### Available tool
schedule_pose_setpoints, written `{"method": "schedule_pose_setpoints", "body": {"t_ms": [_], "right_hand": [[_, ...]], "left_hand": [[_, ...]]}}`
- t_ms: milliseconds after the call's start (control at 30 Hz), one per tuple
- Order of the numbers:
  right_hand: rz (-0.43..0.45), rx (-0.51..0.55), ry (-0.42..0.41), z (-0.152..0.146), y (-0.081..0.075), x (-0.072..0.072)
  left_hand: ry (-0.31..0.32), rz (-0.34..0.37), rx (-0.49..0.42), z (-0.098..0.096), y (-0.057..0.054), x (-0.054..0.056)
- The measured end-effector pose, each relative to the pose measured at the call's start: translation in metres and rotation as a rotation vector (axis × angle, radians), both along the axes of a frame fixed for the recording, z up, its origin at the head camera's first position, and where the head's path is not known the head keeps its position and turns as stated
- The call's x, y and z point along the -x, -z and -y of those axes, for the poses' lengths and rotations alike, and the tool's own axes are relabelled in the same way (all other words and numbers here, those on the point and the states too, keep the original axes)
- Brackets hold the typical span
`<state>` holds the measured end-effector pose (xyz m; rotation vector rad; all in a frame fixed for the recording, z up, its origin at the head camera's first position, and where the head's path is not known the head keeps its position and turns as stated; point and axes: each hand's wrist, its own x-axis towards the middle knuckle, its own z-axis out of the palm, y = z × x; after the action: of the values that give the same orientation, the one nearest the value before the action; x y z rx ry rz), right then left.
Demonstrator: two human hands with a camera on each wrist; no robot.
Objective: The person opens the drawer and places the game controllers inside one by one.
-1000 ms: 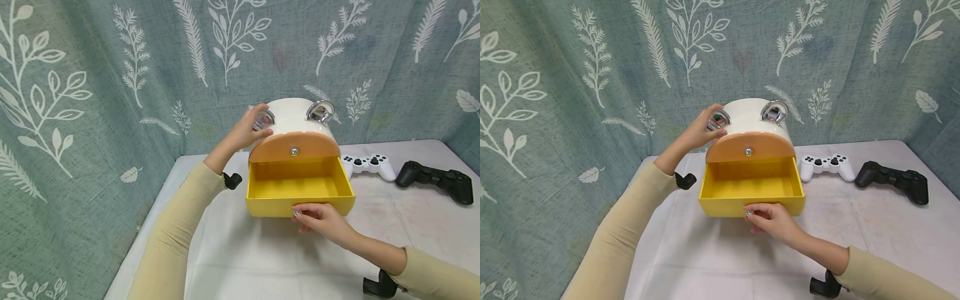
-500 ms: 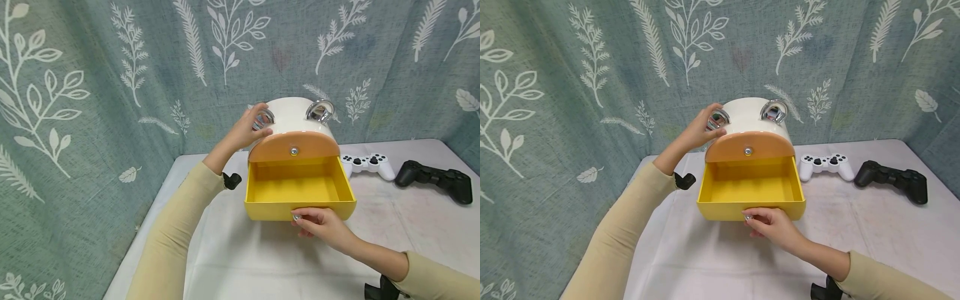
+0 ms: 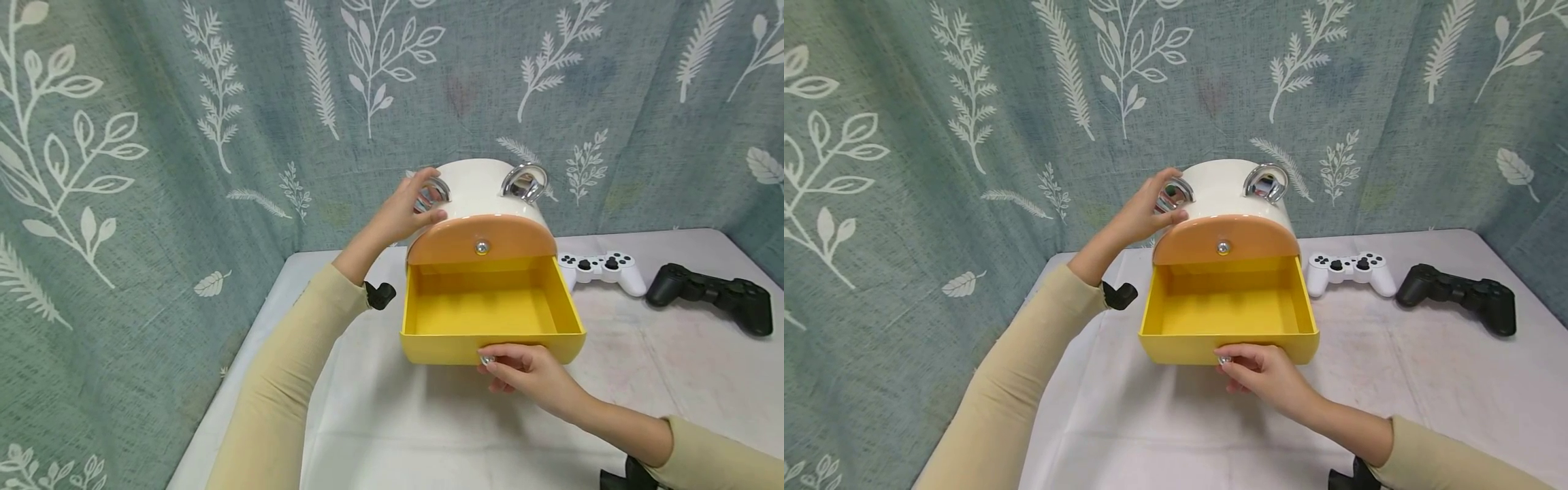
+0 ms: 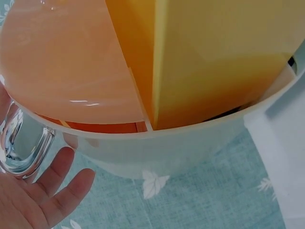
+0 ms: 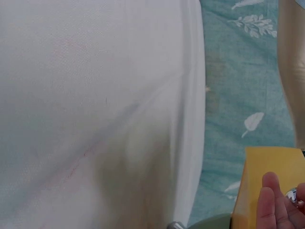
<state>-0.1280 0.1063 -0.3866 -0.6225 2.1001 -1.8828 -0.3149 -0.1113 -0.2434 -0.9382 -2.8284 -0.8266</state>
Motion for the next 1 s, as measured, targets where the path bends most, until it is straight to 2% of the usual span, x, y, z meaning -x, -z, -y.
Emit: {"method": "schedule_pose_setpoints", "body": {"t_ms": [167,333,433,600,800,900,1000], "right_hand": [[-0.029,-0.019,-0.008,-0.001,0.0,0.0],[-0.03,-0.087,-0.066,-0.005,-0.006,0.003],[-0.016,-0.114,-0.109,-0.011,-0.015,0.003],[-0.057,-0.138,-0.147,-0.024,-0.038,0.0],[-0.236,-0.095,-0.174,-0.047,-0.061,0.002],[-0.321,-0.097,-0.126,-0.058,-0.073,0.007],[-0.354,-0.133,-0.039,-0.069,-0.085,0.013]], "left_hand": [[0.005,0.001,-0.006,0.0,0.0,-0.001],[0.003,0.012,-0.021,0.001,0.0,-0.001],[-0.001,0.018,-0.024,0.001,0.0,-0.001],[-0.005,0.02,-0.024,0.001,0.001,-0.001],[-0.001,0.008,-0.02,0.0,0.001,-0.001],[-0.001,0.001,-0.016,0.0,0.0,-0.001],[-0.002,0.004,-0.014,0.0,0.0,-0.001]]}}
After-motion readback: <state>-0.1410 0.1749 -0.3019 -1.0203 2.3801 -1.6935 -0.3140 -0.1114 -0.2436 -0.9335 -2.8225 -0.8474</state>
